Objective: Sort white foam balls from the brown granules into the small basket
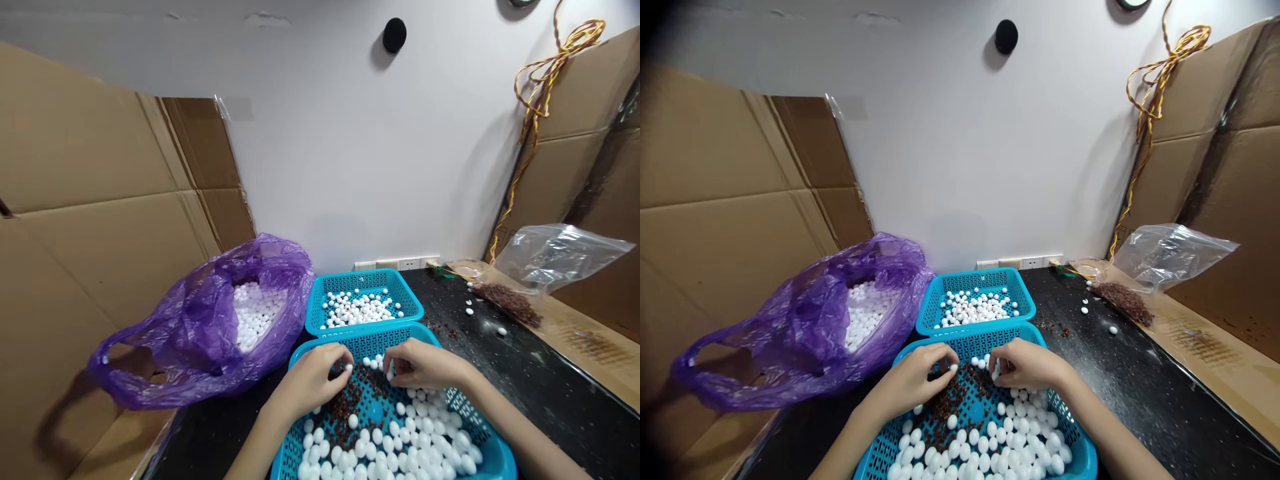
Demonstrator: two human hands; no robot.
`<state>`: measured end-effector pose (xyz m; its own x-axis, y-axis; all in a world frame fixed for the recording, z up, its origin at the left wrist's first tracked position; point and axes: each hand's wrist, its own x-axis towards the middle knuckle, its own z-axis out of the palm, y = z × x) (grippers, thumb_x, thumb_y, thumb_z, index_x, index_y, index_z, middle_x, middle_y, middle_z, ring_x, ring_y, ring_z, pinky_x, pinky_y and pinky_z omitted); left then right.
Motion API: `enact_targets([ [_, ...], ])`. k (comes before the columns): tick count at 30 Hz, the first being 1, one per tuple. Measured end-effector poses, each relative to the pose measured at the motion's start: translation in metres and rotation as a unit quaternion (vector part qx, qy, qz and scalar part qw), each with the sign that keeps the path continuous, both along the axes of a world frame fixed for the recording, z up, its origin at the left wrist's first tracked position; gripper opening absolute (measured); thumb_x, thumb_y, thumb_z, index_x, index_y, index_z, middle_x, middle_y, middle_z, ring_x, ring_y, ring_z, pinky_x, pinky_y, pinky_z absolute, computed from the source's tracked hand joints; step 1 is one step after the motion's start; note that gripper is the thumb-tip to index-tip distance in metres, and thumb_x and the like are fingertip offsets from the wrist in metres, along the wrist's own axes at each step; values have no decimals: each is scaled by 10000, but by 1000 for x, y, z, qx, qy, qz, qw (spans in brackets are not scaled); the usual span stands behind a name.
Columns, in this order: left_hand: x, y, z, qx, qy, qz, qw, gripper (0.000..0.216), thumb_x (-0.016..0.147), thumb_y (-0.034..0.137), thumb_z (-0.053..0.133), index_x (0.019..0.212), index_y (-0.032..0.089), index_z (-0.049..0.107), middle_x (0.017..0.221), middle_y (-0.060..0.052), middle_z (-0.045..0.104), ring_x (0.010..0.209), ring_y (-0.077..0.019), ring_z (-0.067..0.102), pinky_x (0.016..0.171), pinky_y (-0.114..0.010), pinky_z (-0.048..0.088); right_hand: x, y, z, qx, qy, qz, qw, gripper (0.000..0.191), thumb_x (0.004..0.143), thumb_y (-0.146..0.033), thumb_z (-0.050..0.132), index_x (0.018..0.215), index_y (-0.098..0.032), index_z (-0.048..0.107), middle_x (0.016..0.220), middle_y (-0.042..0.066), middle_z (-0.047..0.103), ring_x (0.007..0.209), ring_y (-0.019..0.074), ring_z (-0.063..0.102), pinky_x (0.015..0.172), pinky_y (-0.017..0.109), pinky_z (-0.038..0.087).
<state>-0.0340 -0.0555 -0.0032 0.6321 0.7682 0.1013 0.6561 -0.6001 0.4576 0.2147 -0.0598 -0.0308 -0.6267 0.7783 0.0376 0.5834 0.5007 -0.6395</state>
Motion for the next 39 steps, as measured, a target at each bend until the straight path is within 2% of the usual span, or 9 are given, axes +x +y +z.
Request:
enact_targets([
  [3, 1, -1, -1, 56, 11, 11, 998, 121, 847, 231, 462, 897, 217, 571, 904, -2, 624, 832, -167, 581, 748, -276, 424, 3, 2, -1, 16, 9, 10, 1000, 260, 760, -74, 663, 991, -192, 655, 682, -31, 603, 592, 127, 548, 546, 190, 367],
  [5, 1, -1, -2, 69, 20, 5, 997, 107, 844, 229, 470, 890, 212, 565, 895, -3, 623, 830, -170, 582, 747, -281, 424, 4, 3, -2, 34, 16, 46, 998, 265, 768, -97, 685, 1010, -202, 658, 724, -25, 597, 634, 132, 555, 590, 203, 387],
  [8, 3, 0, -4, 79, 36, -7, 996, 95, 842, 235, 477, 869, 207, 564, 864, -5, 623, 799, -173, 583, 725, -283, 426, 7, 4, -3, 45, 22, 115, 992, 194, 807, -129, 682, 988, -198, 685, 765, -12, 583, 669, 128, 551, 633, 207, 405],
  [14, 6, 1, -8, 93, 30, -31, 995, 118, 853, 259, 468, 869, 203, 571, 860, -12, 627, 777, -165, 583, 703, -271, 428, 11, 4, -7, 51, 9, 147, 988, 116, 854, -174, 642, 949, -184, 708, 776, 6, 594, 667, 128, 544, 637, 216, 412],
  [19, 6, 1, -7, 102, 27, -36, 994, 116, 855, 251, 465, 870, 201, 568, 869, -13, 632, 770, -161, 583, 705, -273, 427, 12, 6, -10, 41, -11, 151, 988, 132, 879, -131, 596, 935, -173, 708, 805, 19, 626, 688, 134, 564, 646, 217, 421],
  [24, 5, 3, -10, 108, 23, -37, 993, 121, 865, 274, 467, 891, 207, 565, 903, -10, 631, 819, -168, 589, 736, -280, 425, 11, 7, -7, 55, -29, 147, 987, 235, 846, -56, 618, 1034, -180, 685, 857, 22, 596, 729, 141, 565, 668, 218, 428],
  [30, 5, 4, -10, 105, 24, -37, 993, 124, 867, 286, 468, 892, 212, 565, 904, -2, 629, 813, -163, 585, 732, -280, 426, 10, 7, -6, 65, -43, 136, 988, 153, 800, -94, 700, 934, -168, 706, 794, 1, 559, 671, 126, 550, 628, 204, 419],
  [36, 6, 4, -10, 105, 33, -40, 993, 133, 871, 293, 461, 876, 209, 564, 881, -10, 627, 805, -169, 584, 719, -285, 429, 10, 6, -6, 76, -34, 124, 989, 107, 771, -64, 710, 797, -165, 688, 758, -13, 535, 659, 123, 539, 604, 202, 402],
  [39, 6, 4, -10, 105, 30, -41, 993, 135, 871, 296, 463, 878, 210, 566, 877, -8, 628, 799, -167, 586, 715, -285, 431, 11, 4, -4, 74, -6, 111, 991, 99, 790, -61, 673, 798, -157, 652, 798, -3, 558, 664, 121, 540, 616, 207, 417],
])
